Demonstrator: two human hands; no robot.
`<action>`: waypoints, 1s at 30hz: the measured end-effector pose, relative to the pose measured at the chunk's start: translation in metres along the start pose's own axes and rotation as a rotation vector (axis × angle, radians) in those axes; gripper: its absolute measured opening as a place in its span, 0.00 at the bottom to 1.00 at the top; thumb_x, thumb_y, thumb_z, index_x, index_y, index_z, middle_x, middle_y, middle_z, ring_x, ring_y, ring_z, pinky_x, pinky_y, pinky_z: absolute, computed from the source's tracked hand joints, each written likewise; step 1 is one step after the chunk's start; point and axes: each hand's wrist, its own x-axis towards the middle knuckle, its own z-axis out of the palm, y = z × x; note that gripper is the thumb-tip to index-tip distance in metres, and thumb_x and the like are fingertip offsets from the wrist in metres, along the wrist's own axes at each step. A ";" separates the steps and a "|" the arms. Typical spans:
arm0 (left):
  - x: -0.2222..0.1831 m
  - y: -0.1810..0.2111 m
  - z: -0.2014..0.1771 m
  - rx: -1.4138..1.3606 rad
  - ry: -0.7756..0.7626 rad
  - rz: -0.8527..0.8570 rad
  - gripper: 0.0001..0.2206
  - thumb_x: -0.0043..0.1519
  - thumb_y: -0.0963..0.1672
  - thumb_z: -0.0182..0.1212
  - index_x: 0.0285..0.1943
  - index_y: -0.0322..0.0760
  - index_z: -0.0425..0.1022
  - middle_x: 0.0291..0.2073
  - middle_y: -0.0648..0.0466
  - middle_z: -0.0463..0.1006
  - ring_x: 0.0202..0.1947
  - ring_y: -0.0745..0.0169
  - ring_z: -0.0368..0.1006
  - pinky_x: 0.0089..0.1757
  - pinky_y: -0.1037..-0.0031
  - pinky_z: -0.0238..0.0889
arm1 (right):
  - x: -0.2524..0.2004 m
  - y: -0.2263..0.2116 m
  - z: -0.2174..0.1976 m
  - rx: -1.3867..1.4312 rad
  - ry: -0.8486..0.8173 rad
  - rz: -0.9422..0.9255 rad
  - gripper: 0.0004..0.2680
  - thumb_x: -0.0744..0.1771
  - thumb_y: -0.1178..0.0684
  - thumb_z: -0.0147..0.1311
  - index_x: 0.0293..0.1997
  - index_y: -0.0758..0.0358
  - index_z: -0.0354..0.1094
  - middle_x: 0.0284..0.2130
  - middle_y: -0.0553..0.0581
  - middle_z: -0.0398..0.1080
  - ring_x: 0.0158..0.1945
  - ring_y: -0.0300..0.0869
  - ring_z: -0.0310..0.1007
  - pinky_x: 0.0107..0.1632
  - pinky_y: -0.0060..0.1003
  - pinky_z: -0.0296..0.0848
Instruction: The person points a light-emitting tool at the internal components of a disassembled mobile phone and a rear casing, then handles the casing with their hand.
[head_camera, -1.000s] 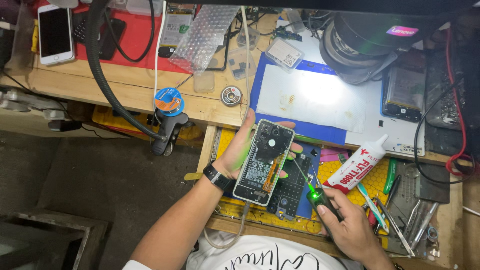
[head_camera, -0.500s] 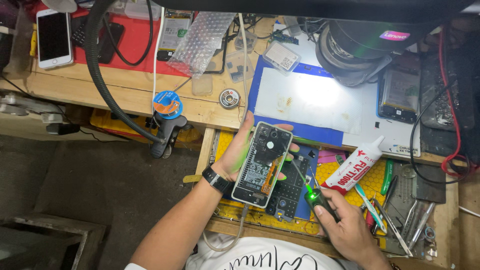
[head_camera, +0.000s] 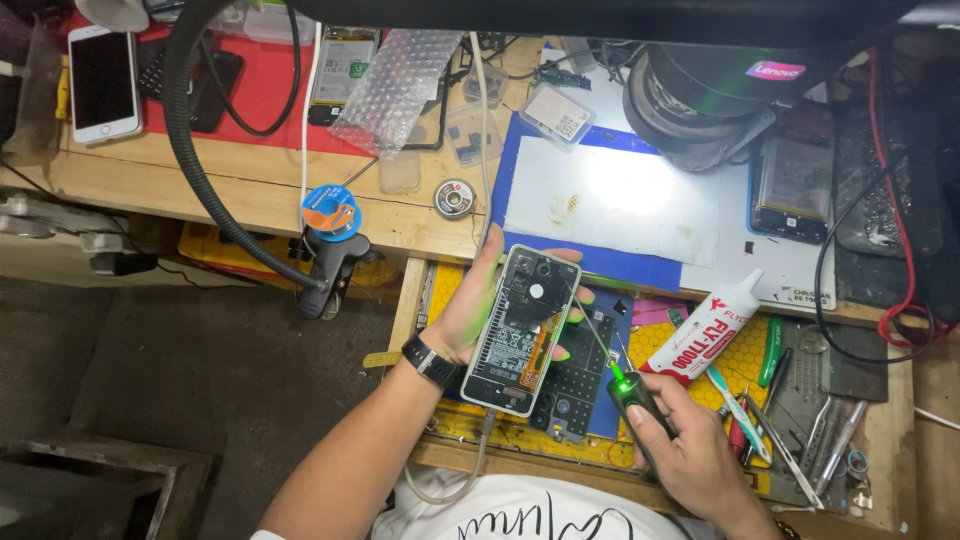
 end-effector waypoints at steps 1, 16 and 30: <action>0.000 0.000 0.000 -0.007 0.001 -0.005 0.43 0.64 0.68 0.32 0.75 0.38 0.61 0.57 0.39 0.75 0.55 0.51 0.73 0.46 0.48 0.75 | -0.001 0.000 0.001 -0.022 -0.007 -0.020 0.11 0.67 0.56 0.50 0.54 0.67 0.66 0.20 0.53 0.70 0.20 0.35 0.70 0.23 0.33 0.71; -0.001 0.000 0.002 -0.019 -0.014 0.009 0.43 0.66 0.67 0.32 0.75 0.36 0.61 0.53 0.40 0.77 0.50 0.52 0.76 0.44 0.48 0.76 | 0.003 0.003 0.001 -0.052 0.024 -0.053 0.12 0.67 0.55 0.51 0.54 0.67 0.66 0.21 0.53 0.71 0.20 0.35 0.70 0.24 0.33 0.70; -0.003 0.012 0.034 0.399 0.231 0.305 0.13 0.67 0.43 0.54 0.57 0.29 0.68 0.42 0.43 0.80 0.42 0.46 0.80 0.41 0.64 0.74 | 0.000 0.058 -0.011 0.652 0.002 -0.205 0.16 0.68 0.55 0.48 0.62 0.74 0.56 0.33 0.66 0.70 0.28 0.45 0.71 0.32 0.40 0.73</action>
